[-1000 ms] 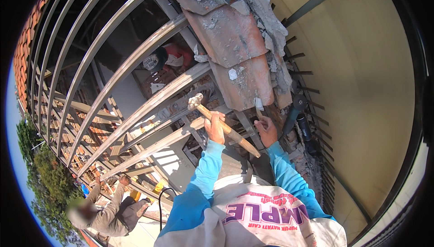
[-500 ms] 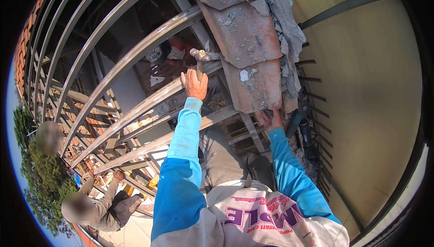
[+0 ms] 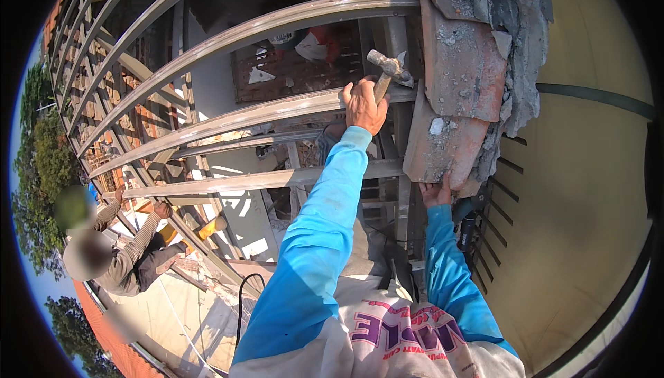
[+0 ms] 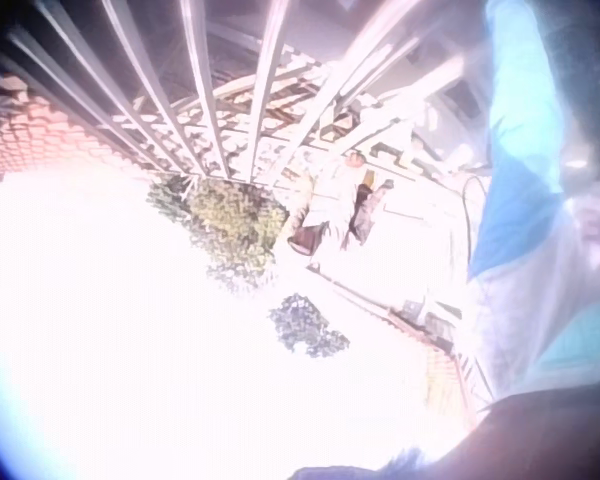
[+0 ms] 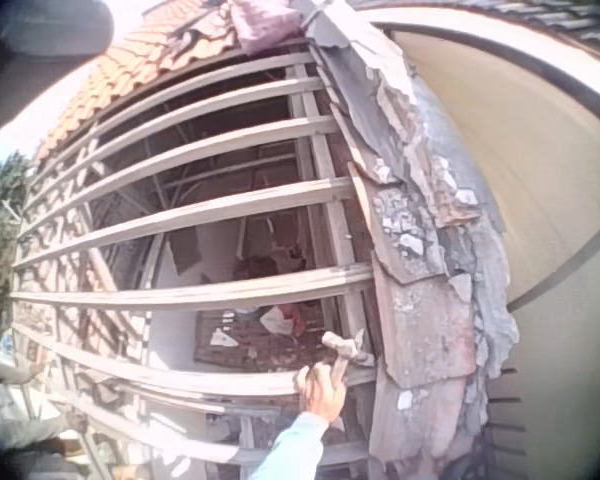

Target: The person uses a hammer to break and pry away fragments of concrete and masonry from the edge of a roof, handling the pieces with their hands.

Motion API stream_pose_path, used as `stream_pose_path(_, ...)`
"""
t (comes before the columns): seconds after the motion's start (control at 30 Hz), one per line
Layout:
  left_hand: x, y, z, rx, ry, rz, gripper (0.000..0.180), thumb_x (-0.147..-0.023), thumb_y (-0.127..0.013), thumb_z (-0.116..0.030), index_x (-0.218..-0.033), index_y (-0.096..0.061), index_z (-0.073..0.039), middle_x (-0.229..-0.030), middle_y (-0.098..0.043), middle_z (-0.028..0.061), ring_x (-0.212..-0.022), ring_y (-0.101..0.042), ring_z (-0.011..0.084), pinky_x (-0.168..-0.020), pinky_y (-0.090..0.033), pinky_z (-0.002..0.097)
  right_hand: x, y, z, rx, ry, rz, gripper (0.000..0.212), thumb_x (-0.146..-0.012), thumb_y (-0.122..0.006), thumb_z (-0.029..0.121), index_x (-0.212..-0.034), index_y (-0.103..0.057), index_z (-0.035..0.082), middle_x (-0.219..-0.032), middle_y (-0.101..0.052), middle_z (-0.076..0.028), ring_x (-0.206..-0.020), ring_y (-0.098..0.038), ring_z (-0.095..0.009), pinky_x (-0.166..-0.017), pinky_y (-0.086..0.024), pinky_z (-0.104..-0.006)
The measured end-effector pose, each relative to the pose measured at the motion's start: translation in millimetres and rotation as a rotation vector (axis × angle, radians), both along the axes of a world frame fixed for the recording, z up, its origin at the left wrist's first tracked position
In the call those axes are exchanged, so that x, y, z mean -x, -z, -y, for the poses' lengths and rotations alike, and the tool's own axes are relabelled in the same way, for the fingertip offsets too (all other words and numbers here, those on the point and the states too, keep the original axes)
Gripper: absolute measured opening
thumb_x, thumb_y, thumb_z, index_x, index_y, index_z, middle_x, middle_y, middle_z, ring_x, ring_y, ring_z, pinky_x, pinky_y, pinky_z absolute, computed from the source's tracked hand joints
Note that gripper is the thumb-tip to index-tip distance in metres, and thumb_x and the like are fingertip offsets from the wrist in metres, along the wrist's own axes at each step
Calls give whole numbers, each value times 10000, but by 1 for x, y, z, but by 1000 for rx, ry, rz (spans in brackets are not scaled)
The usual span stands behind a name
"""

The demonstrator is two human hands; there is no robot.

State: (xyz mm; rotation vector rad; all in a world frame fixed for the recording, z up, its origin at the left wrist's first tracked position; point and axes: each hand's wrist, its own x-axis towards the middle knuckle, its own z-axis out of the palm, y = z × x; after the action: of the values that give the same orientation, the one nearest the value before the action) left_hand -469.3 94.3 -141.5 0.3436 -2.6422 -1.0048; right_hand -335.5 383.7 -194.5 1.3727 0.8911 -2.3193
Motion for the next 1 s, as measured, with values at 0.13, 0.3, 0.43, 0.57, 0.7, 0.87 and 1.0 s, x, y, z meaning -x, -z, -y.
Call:
stream_pose_path(0.13,-3,0,0,-5,-29,44,421,-801,-703,-224,-1093,-448,-62,-1121,-573,147,-1127,-535,314,-1085,-215,508,4,9,-1,-12,7,67,734,-841,-695,477,-1426,-384,162,-1435,-443,-58,-1323,-412,-279,-1110,-332,-507)
stream_pose_path(0.3,-3,-13,2,6,-11,148,381,-841,-679,-280,-1078,-479,-59,-1111,-594,139,-1162,-514,288,-1115,-194,497,0,18,-11,-48,-9,6,797,-799,-704,540,-1428,-389,165,-1445,-446,-53,-1312,-428,-280,-1089,-361,-510)
stream_pose_path(0.43,-2,-10,1,8,-2,181,367,-846,-676,-279,-1070,-480,-65,-1119,-592,133,-1180,-499,275,-1119,-189,494,3,-4,-6,61,83,-24,798,-806,-685,558,-1430,-390,157,-1434,-468,-53,-1297,-449,-293,-1076,-380,-507)
stream_pose_path(0.57,0,-10,-1,61,-15,162,368,-833,-692,-279,-1058,-486,-73,-1073,-590,116,-1139,-519,271,-1104,-209,487,-1,-11,0,48,99,-112,739,-827,-683,510,-1414,-417,148,-1411,-495,-52,-1279,-477,-279,-1079,-387,-481)
stream_pose_path(0.7,4,-8,-2,116,-12,166,376,-837,-690,-299,-1059,-497,-64,-1059,-597,119,-1116,-530,282,-1099,-221,470,-13,4,-3,40,148,-193,673,-850,-691,431,-1395,-438,128,-1387,-519,-57,-1258,-503,-258,-1083,-394,-454)
stream_pose_path(0.87,4,-2,-2,182,-9,195,384,-834,-696,-273,-1069,-508,-35,-1033,-604,148,-1106,-531,302,-1088,-232,479,-21,5,-7,172,151,-331,579,-898,-660,331,-1387,-440,113,-1368,-535,-63,-1245,-517,-255,-1078,-403,-448)
stream_pose_path(1.0,5,7,0,237,-2,130,374,-857,-672,-304,-1062,-507,-39,-995,-609,160,-1059,-543,326,-1072,-257,472,-19,-6,-6,277,164,-345,507,-919,-642,257,-1367,-454,114,-1352,-545,-73,-1234,-526,-260,-1056,-426,-454)
